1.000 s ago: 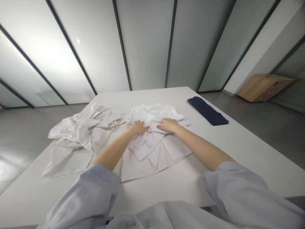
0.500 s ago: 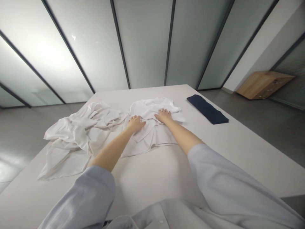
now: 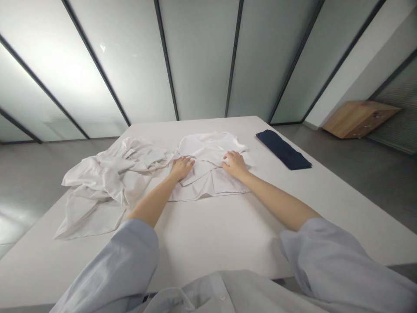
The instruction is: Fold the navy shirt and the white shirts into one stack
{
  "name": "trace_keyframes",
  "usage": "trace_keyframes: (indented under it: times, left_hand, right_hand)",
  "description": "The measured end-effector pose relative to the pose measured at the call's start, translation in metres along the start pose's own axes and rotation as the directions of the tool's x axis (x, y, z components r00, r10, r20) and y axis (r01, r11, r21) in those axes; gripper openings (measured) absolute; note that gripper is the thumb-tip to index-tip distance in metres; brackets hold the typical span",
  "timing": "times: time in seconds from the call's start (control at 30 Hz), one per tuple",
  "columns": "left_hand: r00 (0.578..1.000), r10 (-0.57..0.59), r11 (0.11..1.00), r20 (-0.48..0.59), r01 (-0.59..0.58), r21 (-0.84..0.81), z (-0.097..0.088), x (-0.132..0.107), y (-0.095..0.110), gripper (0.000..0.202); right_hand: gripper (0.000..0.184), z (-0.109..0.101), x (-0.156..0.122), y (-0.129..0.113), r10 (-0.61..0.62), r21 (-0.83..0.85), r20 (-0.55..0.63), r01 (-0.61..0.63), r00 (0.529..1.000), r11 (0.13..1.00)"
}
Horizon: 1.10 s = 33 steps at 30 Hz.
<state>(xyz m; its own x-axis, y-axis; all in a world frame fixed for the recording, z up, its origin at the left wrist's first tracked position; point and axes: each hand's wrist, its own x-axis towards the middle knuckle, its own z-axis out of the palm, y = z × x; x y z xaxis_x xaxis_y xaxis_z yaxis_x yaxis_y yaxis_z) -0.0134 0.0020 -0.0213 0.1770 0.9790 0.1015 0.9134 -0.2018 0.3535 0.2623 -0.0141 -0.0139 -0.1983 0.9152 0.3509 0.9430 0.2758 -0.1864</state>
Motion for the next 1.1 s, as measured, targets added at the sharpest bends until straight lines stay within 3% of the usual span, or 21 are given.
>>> trace_keyframes:
  times: [0.13, 0.27, 0.43, 0.63, 0.67, 0.73, 0.83, 0.9, 1.0, 1.1]
  left_hand:
    - [0.999, 0.015, 0.995, -0.044, -0.019, -0.097, -0.01, -0.001, -0.022, 0.048]
    - [0.991, 0.089, 0.992, -0.095, -0.097, -0.083, -0.012, -0.01, -0.034, 0.044]
    - [0.99, 0.109, 0.994, -0.093, -0.109, 0.011, -0.009, -0.02, -0.035, 0.041]
    - [0.977, 0.132, 0.991, -0.169, -0.126, 0.048, -0.018, -0.031, -0.028, 0.034]
    - [0.975, 0.155, 0.987, -0.159, -0.147, 0.062, -0.021, -0.034, -0.026, 0.033]
    - [0.968, 0.249, 0.966, -0.038, -0.246, 0.076, -0.026, -0.038, -0.02, 0.038]
    - [0.895, 0.379, 0.914, 0.236, -0.402, 0.058, -0.029, -0.039, -0.012, 0.06]
    - [0.865, 0.378, 0.903, 0.329, -0.424, 0.077, -0.03, -0.034, -0.008, 0.07]
    - [0.863, 0.371, 0.899, 0.343, -0.426, 0.1, -0.03, -0.023, -0.004, 0.058]
    - [0.916, 0.334, 0.918, 0.223, -0.369, 0.144, -0.034, -0.017, -0.002, 0.032]
  right_hand:
    - [0.023, -0.007, -0.026, 0.023, -0.003, -0.038, 0.089, 0.007, 0.996, 0.999]
    - [0.037, -0.003, -0.038, 0.041, -0.001, -0.053, 0.124, 0.007, 0.992, 0.999]
    - [0.06, -0.001, -0.05, 0.036, 0.129, -0.142, 0.205, -0.101, 0.97, 0.985]
    - [0.063, -0.01, -0.052, 0.031, 0.175, -0.156, 0.287, -0.135, 0.942, 0.979]
    - [0.061, -0.012, -0.048, 0.031, 0.175, -0.156, 0.28, -0.136, 0.944, 0.978]
    - [0.057, -0.016, -0.036, 0.03, 0.145, -0.154, 0.24, -0.11, 0.96, 0.982]
    - [0.051, -0.019, -0.015, 0.025, 0.049, -0.143, 0.154, -0.026, 0.987, 0.989]
    - [0.052, -0.018, -0.003, 0.019, -0.018, -0.131, 0.115, 0.033, 0.993, 0.991]
    - [0.046, -0.01, 0.007, 0.011, -0.091, -0.092, 0.13, 0.103, 0.987, 0.99]
    - [0.034, 0.001, 0.006, 0.009, -0.108, -0.034, 0.171, 0.116, 0.979, 0.993]
